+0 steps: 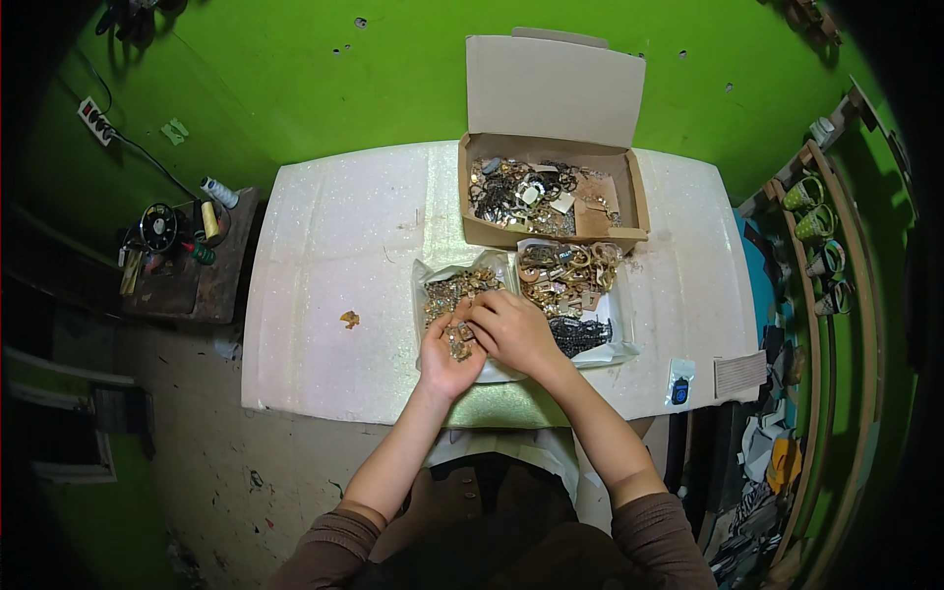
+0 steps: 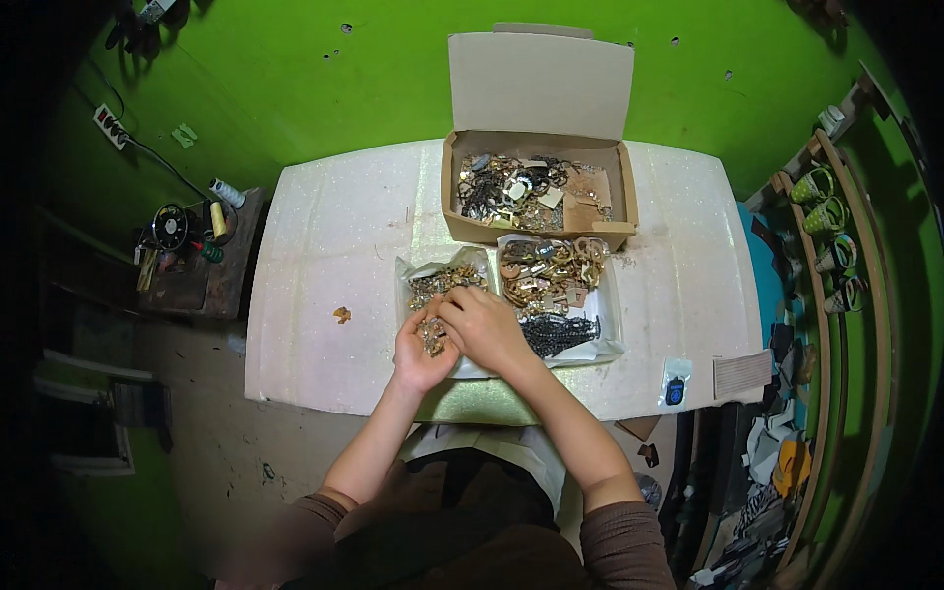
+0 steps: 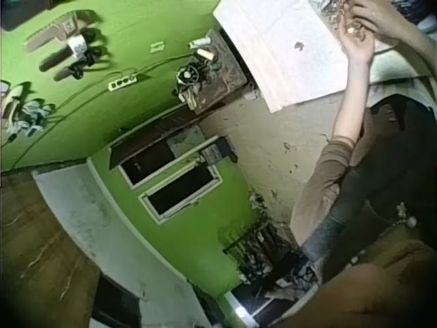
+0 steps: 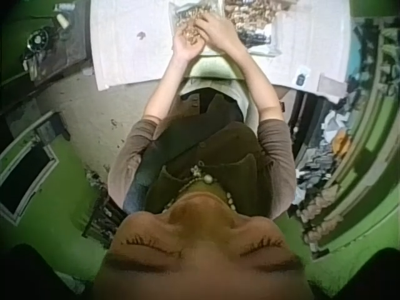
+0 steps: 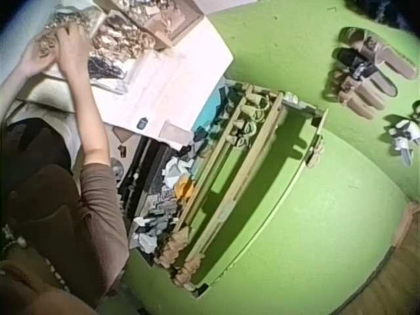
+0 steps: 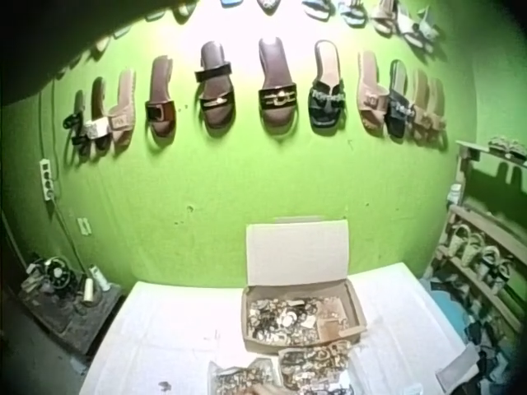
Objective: Sorting through small metal buckles and decorative shoe components into different containers.
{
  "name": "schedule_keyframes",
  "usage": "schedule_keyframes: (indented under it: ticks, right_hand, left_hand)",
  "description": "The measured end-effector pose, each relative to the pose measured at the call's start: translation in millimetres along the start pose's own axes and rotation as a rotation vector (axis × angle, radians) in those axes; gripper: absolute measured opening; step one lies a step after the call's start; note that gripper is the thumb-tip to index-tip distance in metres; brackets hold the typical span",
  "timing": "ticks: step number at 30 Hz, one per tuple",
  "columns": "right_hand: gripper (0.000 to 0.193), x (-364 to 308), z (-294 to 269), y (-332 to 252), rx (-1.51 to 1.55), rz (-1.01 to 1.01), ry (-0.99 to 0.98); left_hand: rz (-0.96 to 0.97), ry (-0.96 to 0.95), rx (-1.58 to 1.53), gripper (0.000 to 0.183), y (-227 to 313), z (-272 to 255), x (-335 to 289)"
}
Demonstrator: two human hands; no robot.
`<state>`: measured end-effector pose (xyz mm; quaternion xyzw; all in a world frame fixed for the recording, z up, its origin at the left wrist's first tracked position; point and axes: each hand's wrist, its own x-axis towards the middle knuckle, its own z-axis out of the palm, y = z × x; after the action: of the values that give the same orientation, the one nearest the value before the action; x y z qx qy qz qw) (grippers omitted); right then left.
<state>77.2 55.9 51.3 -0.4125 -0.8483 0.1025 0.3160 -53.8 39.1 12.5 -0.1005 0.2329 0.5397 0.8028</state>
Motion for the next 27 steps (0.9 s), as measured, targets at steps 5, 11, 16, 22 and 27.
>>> schedule_keyframes:
  ticks: [5, 11, 16, 22, 27]
  right_hand:
    - [0.012, -17.7, -30.7, 32.1, 0.475, 0.402, -0.055]
    - [0.005, -51.7, -72.2, 87.7, 1.582, 0.974, -0.014]
    - [0.002, -72.4, -94.6, 125.6, 1.633, 1.022, -0.053]
    - [0.009, -79.5, -88.3, 136.6, 1.263, 1.056, -0.271]
    - [0.014, -82.9, -88.8, 147.4, 1.351, 0.982, -0.202]
  left_hand:
    - [-0.003, -0.019, -0.127, 0.028, -18.6, 5.3, 8.5]
    - [0.041, -0.042, -0.245, 0.024, -41.2, 22.0, 14.5]
    - [0.143, -0.052, -0.298, 0.023, -61.4, 26.5, 17.4]
    - [0.274, -0.079, -0.342, 0.023, -72.6, 14.3, 10.6]
    - [0.315, -0.056, -0.371, 0.023, -78.7, 13.9, 7.0]
